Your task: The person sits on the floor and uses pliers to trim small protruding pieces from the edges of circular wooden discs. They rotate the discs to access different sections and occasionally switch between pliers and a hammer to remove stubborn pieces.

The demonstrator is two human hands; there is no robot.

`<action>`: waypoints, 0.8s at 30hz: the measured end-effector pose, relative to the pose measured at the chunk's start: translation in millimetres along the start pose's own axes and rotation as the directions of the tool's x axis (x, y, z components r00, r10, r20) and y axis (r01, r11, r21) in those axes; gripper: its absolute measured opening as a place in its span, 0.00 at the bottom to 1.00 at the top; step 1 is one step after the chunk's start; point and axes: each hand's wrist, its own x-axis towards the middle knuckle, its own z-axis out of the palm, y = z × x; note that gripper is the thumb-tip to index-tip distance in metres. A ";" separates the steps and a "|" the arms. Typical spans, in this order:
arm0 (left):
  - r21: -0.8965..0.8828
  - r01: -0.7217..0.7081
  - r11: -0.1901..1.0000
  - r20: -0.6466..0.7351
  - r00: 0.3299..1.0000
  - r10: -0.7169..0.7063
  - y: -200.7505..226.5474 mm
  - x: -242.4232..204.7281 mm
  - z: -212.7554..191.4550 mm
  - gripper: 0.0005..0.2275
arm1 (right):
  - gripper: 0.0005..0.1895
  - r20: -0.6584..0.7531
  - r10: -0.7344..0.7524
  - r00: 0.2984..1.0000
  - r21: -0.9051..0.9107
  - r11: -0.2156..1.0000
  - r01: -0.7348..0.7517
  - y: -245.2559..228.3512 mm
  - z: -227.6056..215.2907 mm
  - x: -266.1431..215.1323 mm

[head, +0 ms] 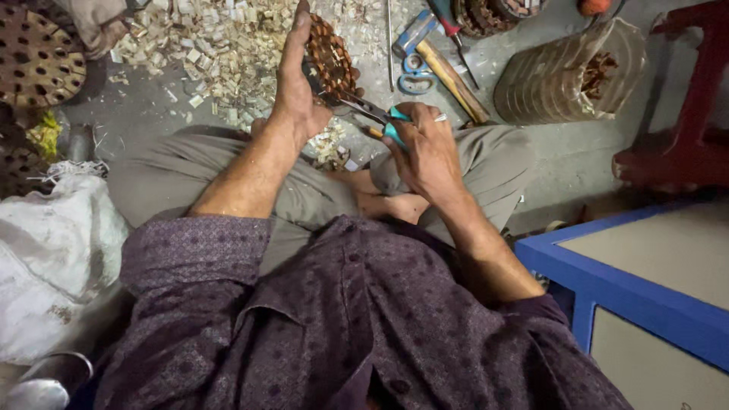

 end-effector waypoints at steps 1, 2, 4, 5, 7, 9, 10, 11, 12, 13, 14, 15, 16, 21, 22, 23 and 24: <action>-0.019 0.016 1.000 0.023 1.000 -0.016 -0.4 2.2 0.0 0.29 | 0.13 0.016 0.006 1.000 -0.019 1.000 -0.005 -0.7 -0.5 3.0; -0.040 0.033 0.999 0.044 0.999 -0.031 -1.7 3.7 -1.3 0.29 | 0.13 0.019 0.000 1.000 -0.030 1.000 0.001 -1.1 0.1 4.8; -0.053 0.022 0.998 0.082 0.997 -0.018 -6.9 6.5 -4.5 0.30 | 0.14 0.026 -0.013 1.000 -0.051 0.999 0.014 0.0 1.9 6.1; -0.047 -0.006 0.999 0.097 0.995 0.010 -10.7 7.7 -5.8 0.31 | 0.14 0.023 -0.022 1.000 -0.081 0.996 0.024 0.5 2.9 5.6; 0.047 -0.112 0.993 0.092 0.990 0.107 -15.9 9.6 -10.5 0.33 | 0.15 0.018 -0.046 0.999 -0.134 0.990 0.048 0.1 7.1 5.7; 0.223 -0.250 0.942 0.072 0.968 0.240 -22.0 8.2 -16.7 0.40 | 0.15 0.068 0.024 0.997 -0.101 0.995 -0.017 -2.1 13.3 5.0; 0.230 -0.289 0.929 0.070 0.957 0.281 -23.9 9.9 -19.3 0.40 | 0.15 0.092 0.060 0.994 -0.086 0.995 -0.052 -3.4 16.4 4.6; 0.236 -0.327 0.915 0.067 0.945 0.321 -25.8 12.2 -21.2 0.40 | 0.17 0.215 0.227 0.950 -0.013 0.973 -0.230 -4.5 19.8 5.2; 0.242 -0.366 0.899 0.069 0.930 0.360 -27.7 16.2 -21.1 0.40 | 0.19 0.341 0.371 0.864 0.034 0.913 -0.406 -6.1 23.3 6.1; 0.284 -0.443 0.850 0.101 0.896 0.433 -28.3 19.3 -22.3 0.38 | 0.21 0.467 0.484 0.740 0.057 0.818 -0.572 -7.0 25.9 7.0; 0.323 -0.515 0.794 0.133 0.855 0.500 -29.5 20.2 -24.4 0.35 | 0.21 0.494 0.490 0.718 0.127 0.777 -0.617 -8.3 28.2 6.0; 0.357 -0.582 0.731 0.169 0.810 0.562 -31.6 20.5 -25.3 0.33 | 0.20 0.522 0.492 0.697 0.194 0.728 -0.658 -10.1 30.7 4.4; 0.288 -0.547 0.786 0.132 0.835 0.534 -31.8 21.7 -25.3 0.34 | 0.20 0.546 0.488 0.681 0.261 0.673 -0.692 -10.7 33.8 6.1; 0.207 -0.565 0.799 0.120 0.825 0.553 -34.4 15.2 -18.7 0.34 | 0.19 -0.019 0.226 0.974 0.024 0.974 -0.226 -19.5 53.6 -3.6; 0.212 -0.538 0.816 0.100 0.843 0.529 -31.8 13.7 -16.6 0.35 | 0.18 0.023 0.265 0.964 0.025 0.964 -0.266 -17.4 56.3 -1.7; 0.216 -0.509 0.833 0.080 0.859 0.505 -28.1 11.2 -15.3 0.35 | 0.19 0.150 0.379 0.913 0.180 0.898 -0.402 -15.8 57.6 -0.6; 0.217 -0.482 0.849 0.059 0.875 0.481 -25.0 8.8 -13.9 0.36 | 0.20 0.294 0.454 0.841 0.308 0.788 -0.533 -14.1 58.6 1.2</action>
